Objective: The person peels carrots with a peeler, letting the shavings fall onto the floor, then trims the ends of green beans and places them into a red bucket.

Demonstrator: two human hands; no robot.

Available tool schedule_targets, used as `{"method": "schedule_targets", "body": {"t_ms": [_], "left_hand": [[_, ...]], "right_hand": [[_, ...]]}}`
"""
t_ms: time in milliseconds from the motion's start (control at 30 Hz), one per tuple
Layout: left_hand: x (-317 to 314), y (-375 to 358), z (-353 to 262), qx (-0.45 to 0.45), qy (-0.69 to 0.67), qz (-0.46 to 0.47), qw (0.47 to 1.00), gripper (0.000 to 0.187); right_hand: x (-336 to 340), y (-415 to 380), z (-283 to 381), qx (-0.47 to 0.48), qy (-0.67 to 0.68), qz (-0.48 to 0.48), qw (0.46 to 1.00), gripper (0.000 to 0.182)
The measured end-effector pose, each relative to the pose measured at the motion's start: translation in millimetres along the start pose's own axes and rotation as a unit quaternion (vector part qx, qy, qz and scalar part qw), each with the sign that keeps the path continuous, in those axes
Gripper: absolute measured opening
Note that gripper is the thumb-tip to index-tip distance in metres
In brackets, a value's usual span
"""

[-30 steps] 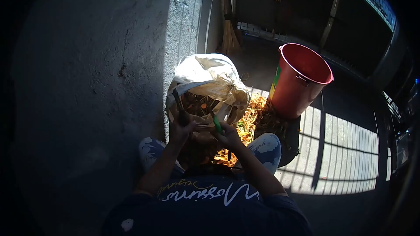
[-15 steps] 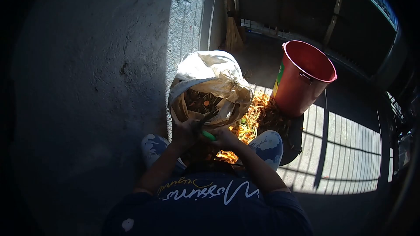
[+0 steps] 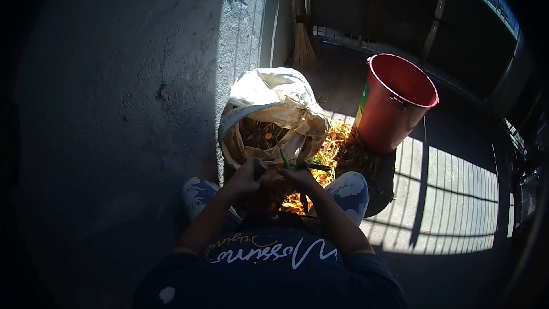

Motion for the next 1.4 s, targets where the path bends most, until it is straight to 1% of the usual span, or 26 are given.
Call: {"method": "schedule_targets", "body": {"t_ms": [67,100,133,200,233,300,333,400,433,500,533,567,600,633,667,700,800,967,1067,1133,1200,1233,1267,1300,1333,1400], "left_hand": [[1.4,2.1,-21.7,0.016,0.037,0.023,0.999,0.049],[0.9,2.5,-29.0,0.03,0.073,0.046,0.996,0.051],[-1.9,3.7,-22.2,0.03,0.073,0.049,0.996,0.051],[-6.8,11.3,0.6,0.003,0.087,-0.073,0.993,0.047],[-7.6,11.5,6.6,0.002,0.087,-0.075,0.993,0.047],[-4.9,8.7,19.7,0.028,0.049,-0.292,0.955,0.046],[-6.0,9.9,26.7,0.028,0.048,-0.293,0.954,0.046],[-10.0,11.6,44.9,0.117,-0.271,-0.185,0.937,0.045],[-12.5,11.4,53.3,0.157,-0.42,-0.123,0.885,0.045],[-14.9,9.4,55.7,0.219,-0.677,0.012,0.703,0.044],[-12.2,8.6,50.4,0.219,-0.677,0.012,0.703,0.044],[-8.6,8.4,45.1,0.194,-0.541,-0.054,0.816,0.035],[-4.0,6.2,32.7,0.163,-0.387,-0.118,0.9,0.027],[-1.4,2.6,25.0,0.162,-0.387,-0.118,0.9,0.027],[2.9,-2.2,17.2,0.098,-0.203,-0.142,0.964,0.024],[5.8,-7.5,10.5,0.031,-0.009,-0.159,0.987,0.021],[9.3,-13.7,-2.0,0.046,0.065,-0.126,0.989,0.02],[9.9,-16.5,-6.9,0.037,0.062,-0.122,0.99,0.021],[12.4,-23.7,-15.4,0.008,0.055,-0.085,0.995,0.022],[11.7,-24.6,-15.1,-0.033,0.07,-0.065,0.995,0.023],[4.6,-16.8,3.4,0.028,-0.102,-0.095,0.99,0.027],[5.0,-12.1,20.3,0.031,-0.103,-0.093,0.99,0.027],[6.0,-4.7,44.9,0.165,-0.363,-0.008,0.917,0.027],[2.5,1.0,59.7,0.281,-0.589,0.077,0.754,0.027],[-2.0,4.9,63.6,0.281,-0.591,0.078,0.752,0.027],[-10.6,11.8,66.4,0.26,-0.726,0.064,0.633,0.025]], "right_hand": [[-24.9,-34.7,50.1,0.238,-0.011,-0.01,0.971,0.04],[-26.4,-35.4,54.9,0.27,-0.121,-0.017,0.955,0.044],[-28.3,-38.3,55.9,0.268,-0.12,-0.018,0.956,0.044],[-30.4,-39.9,60.1,0.271,-0.131,-0.055,0.952,0.043],[-34.5,-37.9,55.2,0.33,-0.05,-0.096,0.938,0.041],[-35.9,-37.7,49.0,0.354,-0.04,-0.131,0.925,0.041],[-36.1,-38.5,47.2,0.377,-0.029,-0.165,0.911,0.04],[-39.9,-38.7,38.8,0.412,-0.077,-0.107,0.902,0.04],[-42.5,-39.2,37.0,0.444,-0.123,-0.05,0.886,0.04],[-42.9,-51.1,45.5,0.415,-0.148,-0.029,0.897,0.041],[-43.0,-55.2,52.6,0.387,-0.174,-0.01,0.905,0.042],[-39.2,-48.3,50.5,0.307,-0.099,0.0,0.947,0.035],[-30.7,-41.5,47.2,0.307,-0.1,0.0,0.947,0.035],[-21.2,-35.3,44.2,0.27,-0.162,0.042,0.948,0.032],[-15.8,-29.8,40.2,0.232,-0.223,0.084,0.943,0.031],[-16.5,-34.1,46.4,0.277,-0.238,0.067,0.929,0.033],[-16.9,-34.7,54.1,0.277,-0.191,0.101,0.936,0.033],[-20.6,-38.2,60.3,0.238,-0.174,0.105,0.95,0.036],[-6.1,-20.1,37.5,0.257,-0.226,0.072,0.937,0.042],[17.6,3.4,13.2,0.082,-0.188,-0.03,0.978,0.048],[27.2,10.8,11.4,0.083,-0.135,-0.065,0.985,0.047],[28.8,10.6,12.0,0.081,-0.076,-0.101,0.989,0.046],[27.1,7.2,25.4,0.088,-0.034,-0.124,0.988,0.034],[28.6,12.7,25.3,0.124,0.018,-0.128,0.984,0.03],[28.5,15.6,29.4,0.162,0.07,-0.132,0.976,0.028],[22.5,15.8,47.1,0.178,0.105,-0.13,0.97,0.03]]}}
Point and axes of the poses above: each hand's wrist, its own y-axis towards the middle knuckle, its own x-axis out of the back of the hand, z = x × y, the point moved 1 cm from there along y, towards the middle knuckle, and after that the axes turned 6 degrees about x, right-handed, at the moved point
